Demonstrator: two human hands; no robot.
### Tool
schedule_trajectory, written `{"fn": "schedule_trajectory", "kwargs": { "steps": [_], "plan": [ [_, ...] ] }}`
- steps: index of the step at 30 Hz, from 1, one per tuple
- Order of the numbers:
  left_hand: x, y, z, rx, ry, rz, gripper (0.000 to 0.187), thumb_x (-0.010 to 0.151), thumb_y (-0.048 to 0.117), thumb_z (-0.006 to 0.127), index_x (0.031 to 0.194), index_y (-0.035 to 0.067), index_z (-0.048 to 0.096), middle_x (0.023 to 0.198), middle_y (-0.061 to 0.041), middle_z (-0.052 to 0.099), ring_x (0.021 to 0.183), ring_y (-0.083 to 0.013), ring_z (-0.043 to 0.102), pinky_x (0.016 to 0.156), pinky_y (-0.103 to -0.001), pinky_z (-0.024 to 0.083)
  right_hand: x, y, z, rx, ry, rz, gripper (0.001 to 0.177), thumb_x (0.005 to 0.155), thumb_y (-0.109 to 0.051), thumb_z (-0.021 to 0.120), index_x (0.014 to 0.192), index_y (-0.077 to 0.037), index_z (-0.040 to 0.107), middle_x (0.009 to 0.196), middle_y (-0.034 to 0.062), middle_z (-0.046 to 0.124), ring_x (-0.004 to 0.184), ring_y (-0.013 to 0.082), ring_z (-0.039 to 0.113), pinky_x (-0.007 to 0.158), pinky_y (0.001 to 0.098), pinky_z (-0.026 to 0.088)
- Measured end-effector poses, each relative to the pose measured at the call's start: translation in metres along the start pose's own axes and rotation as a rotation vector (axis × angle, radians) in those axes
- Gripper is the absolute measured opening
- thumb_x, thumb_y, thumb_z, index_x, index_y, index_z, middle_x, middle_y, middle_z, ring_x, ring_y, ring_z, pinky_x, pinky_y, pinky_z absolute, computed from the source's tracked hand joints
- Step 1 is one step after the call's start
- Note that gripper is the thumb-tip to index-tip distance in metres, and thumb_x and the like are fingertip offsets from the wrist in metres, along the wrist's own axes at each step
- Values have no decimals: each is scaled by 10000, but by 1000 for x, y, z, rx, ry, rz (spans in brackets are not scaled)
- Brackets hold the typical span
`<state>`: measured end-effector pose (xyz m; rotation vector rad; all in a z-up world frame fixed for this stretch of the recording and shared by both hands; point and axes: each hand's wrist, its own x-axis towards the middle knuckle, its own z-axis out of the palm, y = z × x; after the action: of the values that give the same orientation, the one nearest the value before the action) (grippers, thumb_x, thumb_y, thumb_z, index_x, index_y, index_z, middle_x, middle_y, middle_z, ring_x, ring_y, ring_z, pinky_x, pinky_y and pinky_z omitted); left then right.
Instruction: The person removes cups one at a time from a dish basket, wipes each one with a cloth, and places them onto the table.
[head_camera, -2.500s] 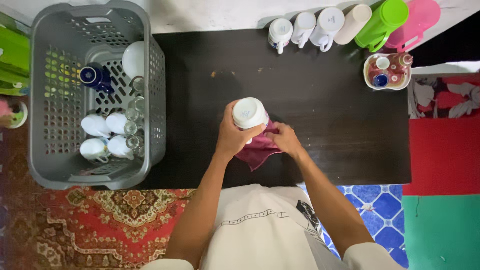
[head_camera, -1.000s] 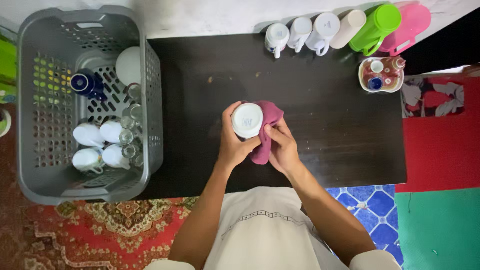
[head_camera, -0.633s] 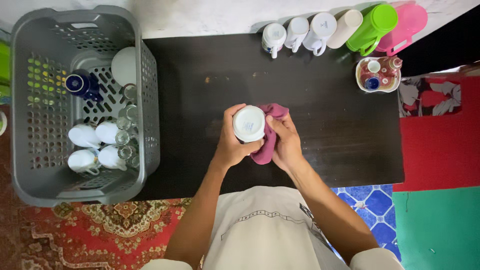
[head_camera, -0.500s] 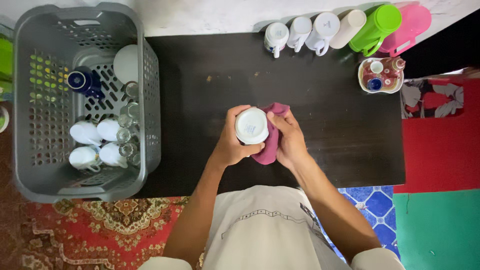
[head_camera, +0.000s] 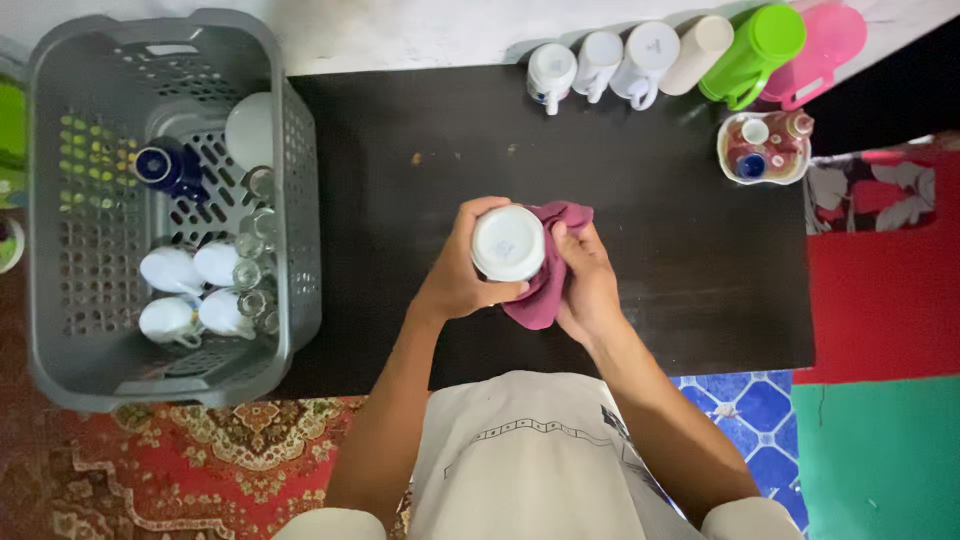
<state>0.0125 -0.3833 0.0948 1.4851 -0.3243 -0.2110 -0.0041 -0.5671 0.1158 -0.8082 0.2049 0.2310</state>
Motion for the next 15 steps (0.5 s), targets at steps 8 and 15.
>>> {"fn": "schedule_trajectory", "kwargs": {
  "steps": [8,15],
  "plan": [
    [3,8,3,93,177,118,866,691,48,870,1458,70,470,1388,-118,636,1297,-248,646,1123,-378,521,-15,30,-26,-270,-40,-174,376,1109,-109,557,1473,-16,557,1231,73,635,1096,172,598,986,358,501],
    [-1,9,4,257,273,228,839,677,71,894,1396,92,462,1380,-126,612,1274,-273,649,1087,-397,537,-25,20,2,-856,-118,-515,363,1090,-102,527,1421,44,558,1529,130,507,1417,240,493,1188,366,385]
  ]
}}
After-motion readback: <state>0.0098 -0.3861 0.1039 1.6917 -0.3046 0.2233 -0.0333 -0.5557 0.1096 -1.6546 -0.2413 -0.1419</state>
